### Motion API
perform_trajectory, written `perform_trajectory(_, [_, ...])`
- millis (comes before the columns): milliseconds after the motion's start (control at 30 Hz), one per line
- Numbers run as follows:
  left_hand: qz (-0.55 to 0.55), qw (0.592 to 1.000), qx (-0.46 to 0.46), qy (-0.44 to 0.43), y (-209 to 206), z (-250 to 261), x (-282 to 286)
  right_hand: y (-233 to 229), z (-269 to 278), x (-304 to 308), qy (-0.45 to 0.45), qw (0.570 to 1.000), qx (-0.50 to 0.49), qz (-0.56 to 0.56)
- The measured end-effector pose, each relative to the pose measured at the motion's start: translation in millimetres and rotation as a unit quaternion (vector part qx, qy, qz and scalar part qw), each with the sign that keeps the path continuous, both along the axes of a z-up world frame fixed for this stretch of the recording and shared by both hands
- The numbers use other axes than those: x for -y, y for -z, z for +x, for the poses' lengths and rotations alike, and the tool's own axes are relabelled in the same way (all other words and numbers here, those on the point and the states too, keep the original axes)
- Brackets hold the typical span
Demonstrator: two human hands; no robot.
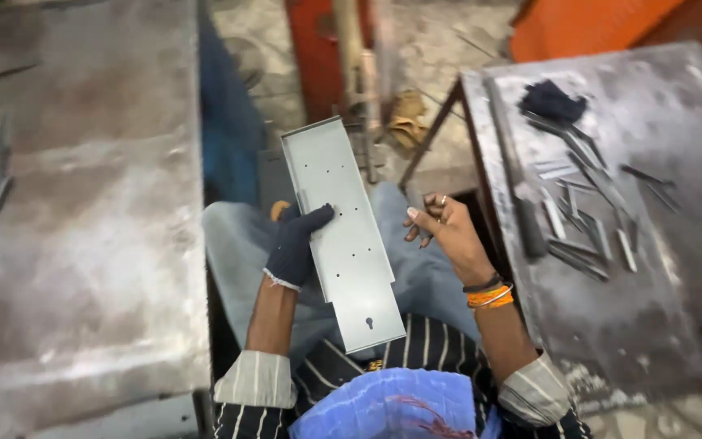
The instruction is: Assembling metal parts by fitting components, marking them, and using industrial machinery like a spot welder.
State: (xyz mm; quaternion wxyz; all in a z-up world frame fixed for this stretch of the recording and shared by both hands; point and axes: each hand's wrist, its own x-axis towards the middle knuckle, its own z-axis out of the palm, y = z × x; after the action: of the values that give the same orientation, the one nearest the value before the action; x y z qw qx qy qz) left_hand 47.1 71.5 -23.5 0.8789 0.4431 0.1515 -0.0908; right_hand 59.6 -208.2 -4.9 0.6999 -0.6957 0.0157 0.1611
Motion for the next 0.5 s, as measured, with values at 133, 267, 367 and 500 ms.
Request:
perform_trajectory(133, [-0.013, 0.997, -0.045, 0.056, 11, 4, 24, 36, -6, 69, 0.106, 0.994, 0.0, 0.009])
perform_trajectory(267, [0.0, 0.997, -0.067, 0.045, 1, -1, 35, 71, -6, 145, 0.262, 0.916, 0.037, -0.301])
perform_trajectory(367, [0.017, 0.997, -0.058, 0.037, 10, -1, 29, 96, -1, 193, 0.332, 0.807, 0.047, -0.486])
perform_trajectory(500, [0.059, 0.996, -0.066, 0.001, 24, 4, 23, 125, 7, 232, 0.36, 0.733, 0.02, -0.577])
